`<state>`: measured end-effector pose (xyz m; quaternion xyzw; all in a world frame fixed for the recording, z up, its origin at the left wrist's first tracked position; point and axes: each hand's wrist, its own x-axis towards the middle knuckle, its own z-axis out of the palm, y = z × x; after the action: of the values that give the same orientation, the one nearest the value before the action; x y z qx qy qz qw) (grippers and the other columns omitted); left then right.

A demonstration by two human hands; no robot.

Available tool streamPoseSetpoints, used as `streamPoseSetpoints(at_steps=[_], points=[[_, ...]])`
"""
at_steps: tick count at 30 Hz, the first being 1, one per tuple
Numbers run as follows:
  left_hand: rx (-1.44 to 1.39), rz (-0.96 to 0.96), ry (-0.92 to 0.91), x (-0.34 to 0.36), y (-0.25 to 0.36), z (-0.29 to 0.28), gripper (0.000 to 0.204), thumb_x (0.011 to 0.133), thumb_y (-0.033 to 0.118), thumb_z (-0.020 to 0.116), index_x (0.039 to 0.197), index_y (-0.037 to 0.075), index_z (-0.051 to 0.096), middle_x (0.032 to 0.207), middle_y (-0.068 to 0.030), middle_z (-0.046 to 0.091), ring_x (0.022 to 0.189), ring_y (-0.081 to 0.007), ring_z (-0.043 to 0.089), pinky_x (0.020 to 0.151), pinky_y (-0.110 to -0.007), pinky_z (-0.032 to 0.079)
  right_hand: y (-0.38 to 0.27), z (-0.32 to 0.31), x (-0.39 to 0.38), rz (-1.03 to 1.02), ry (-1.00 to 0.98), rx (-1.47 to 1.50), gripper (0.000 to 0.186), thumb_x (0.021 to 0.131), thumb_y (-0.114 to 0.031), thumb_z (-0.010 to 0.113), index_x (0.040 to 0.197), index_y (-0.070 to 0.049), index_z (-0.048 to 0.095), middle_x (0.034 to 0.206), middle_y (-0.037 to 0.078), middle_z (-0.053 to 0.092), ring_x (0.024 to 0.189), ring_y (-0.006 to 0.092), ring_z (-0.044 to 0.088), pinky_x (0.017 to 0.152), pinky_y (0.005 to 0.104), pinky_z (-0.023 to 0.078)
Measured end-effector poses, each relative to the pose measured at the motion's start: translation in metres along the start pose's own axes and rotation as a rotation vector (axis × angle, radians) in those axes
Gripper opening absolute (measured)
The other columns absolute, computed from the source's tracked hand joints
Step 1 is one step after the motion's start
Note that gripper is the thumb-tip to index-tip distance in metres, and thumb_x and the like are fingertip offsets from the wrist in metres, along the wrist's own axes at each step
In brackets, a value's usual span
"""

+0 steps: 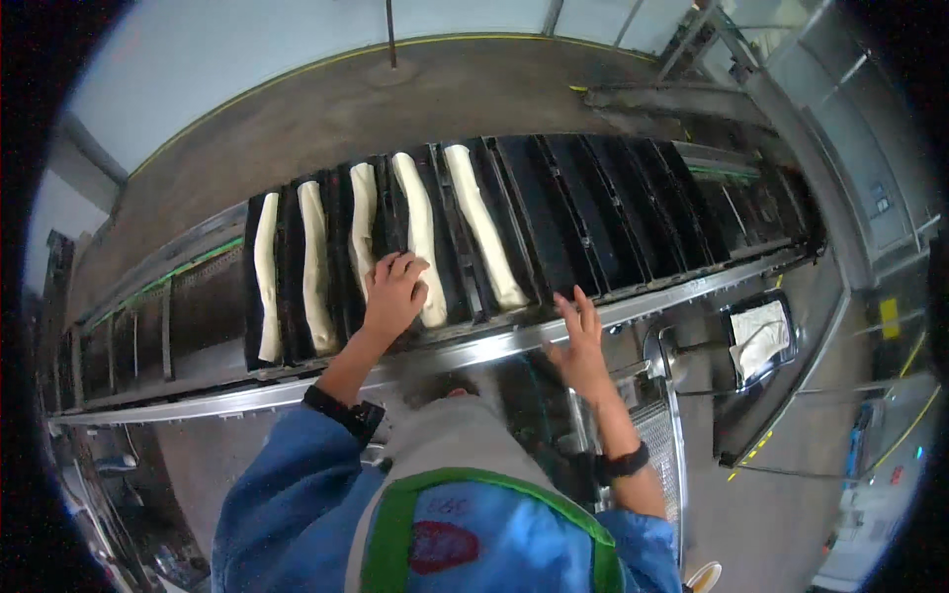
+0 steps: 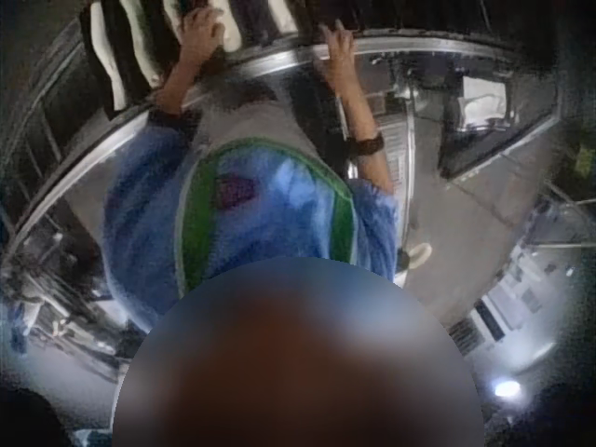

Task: Placing long rolls of dough into a conveyor system and proofing trays on a production line.

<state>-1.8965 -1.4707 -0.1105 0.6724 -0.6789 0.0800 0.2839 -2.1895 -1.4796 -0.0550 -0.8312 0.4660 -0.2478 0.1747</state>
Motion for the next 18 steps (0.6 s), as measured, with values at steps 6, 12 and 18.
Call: streamPoseSetpoints(at_steps=[6,12,18], points=[[-0.113,-0.018,-0.080,-0.004,0.020,-0.009,0.031,0.072,0.018,0.058,0.103,0.016,0.054,0.117,-0.0050,0.043,0.111,-0.0283,0.035,0.089,-0.044,0.028,0.042,0.001,-0.065,0.152,0.013,-0.030,0.053,0.067,-0.007,0.062,0.117,-0.011,0.044,0.127,0.015,0.031,0.114,0.0358,0.030,0.095,0.0421,0.027],[-0.212,0.250,-0.388,0.017,0.027,0.021,0.019,0.075,0.025,0.053,0.088,0.015,0.062,0.096,-0.0014,0.056,0.105,-0.0224,0.042,0.088,-0.045,0.026,0.079,0.012,-0.165,0.471,0.172,0.042,0.037,0.067,-0.007,0.062,0.102,-0.008,0.053,0.109,0.014,0.049,0.100,0.0319,0.044,0.085,0.0399,0.035],[-0.115,0.112,-0.658,0.022,0.006,-0.003,0.033,0.079,0.031,0.050,0.057,0.010,0.061,0.059,-0.0054,0.057,0.074,-0.0261,0.051,0.085,-0.044,0.029,0.056,0.014,-0.206,0.749,0.372,0.122,0.026,0.069,-0.012,0.061,0.093,-0.005,0.057,0.096,0.017,0.056,0.093,0.0343,0.050,0.081,0.0400,0.038]])
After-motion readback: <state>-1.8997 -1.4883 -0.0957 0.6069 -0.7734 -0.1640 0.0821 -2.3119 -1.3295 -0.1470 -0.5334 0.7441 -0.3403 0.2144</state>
